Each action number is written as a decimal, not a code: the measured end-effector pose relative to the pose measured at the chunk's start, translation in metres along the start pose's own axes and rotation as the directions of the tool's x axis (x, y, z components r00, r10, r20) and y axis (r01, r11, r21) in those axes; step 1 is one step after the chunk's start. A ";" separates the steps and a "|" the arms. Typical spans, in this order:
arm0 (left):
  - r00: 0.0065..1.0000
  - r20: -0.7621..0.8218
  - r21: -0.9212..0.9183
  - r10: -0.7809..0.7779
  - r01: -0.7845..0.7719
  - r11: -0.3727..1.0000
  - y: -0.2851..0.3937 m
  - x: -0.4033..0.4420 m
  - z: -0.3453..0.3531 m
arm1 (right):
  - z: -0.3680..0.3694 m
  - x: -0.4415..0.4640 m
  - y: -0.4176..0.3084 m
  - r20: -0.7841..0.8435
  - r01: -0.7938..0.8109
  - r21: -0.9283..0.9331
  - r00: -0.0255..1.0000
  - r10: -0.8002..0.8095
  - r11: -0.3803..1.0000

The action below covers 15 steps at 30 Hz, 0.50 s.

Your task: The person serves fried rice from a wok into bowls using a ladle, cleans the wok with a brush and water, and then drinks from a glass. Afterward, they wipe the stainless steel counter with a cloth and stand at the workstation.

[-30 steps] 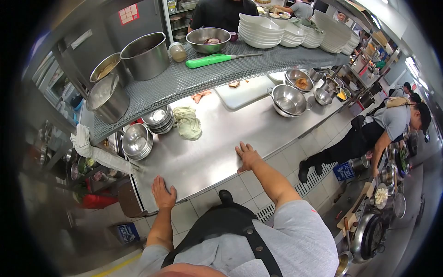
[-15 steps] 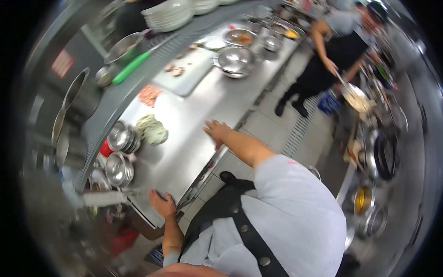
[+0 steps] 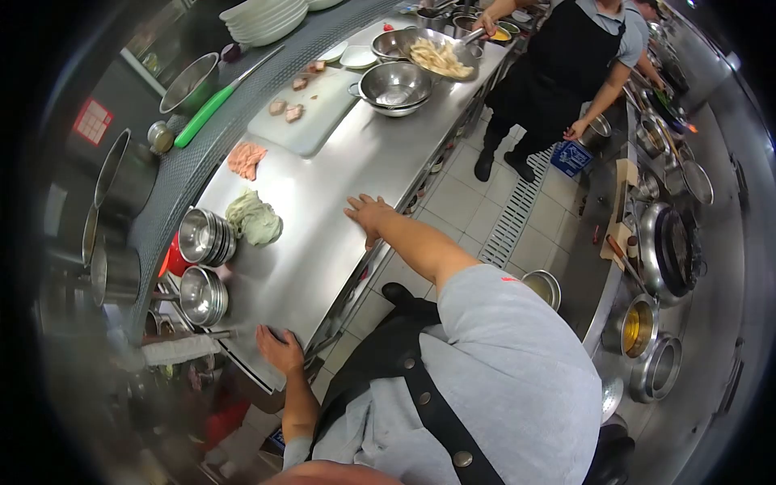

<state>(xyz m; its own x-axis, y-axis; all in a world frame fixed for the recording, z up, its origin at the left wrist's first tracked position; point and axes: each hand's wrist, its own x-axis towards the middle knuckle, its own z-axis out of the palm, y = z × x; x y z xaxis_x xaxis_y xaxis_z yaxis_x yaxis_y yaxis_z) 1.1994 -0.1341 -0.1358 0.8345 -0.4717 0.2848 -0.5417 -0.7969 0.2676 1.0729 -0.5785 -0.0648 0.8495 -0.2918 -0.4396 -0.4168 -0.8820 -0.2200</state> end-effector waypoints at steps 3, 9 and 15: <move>1.000 0.020 0.005 -0.024 0.023 1.000 0.003 0.001 -0.003 | 0.004 0.005 0.000 0.007 -0.001 -0.004 1.000 0.001 1.000; 0.996 0.045 -0.009 -0.077 0.077 0.997 0.002 0.000 -0.001 | 0.000 0.003 -0.003 0.021 -0.019 -0.014 1.000 0.020 1.000; 0.989 0.090 0.005 -0.115 0.115 0.993 0.004 0.001 -0.001 | -0.002 0.004 -0.004 0.037 -0.028 -0.005 0.999 0.028 1.000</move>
<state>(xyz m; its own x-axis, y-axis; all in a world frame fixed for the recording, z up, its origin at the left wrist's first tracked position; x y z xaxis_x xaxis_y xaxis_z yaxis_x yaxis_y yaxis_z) 1.1980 -0.1379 -0.1334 0.8969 -0.4091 0.1680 -0.4417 -0.8477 0.2939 1.0782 -0.5771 -0.0636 0.8247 -0.3023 -0.4780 -0.4386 -0.8754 -0.2031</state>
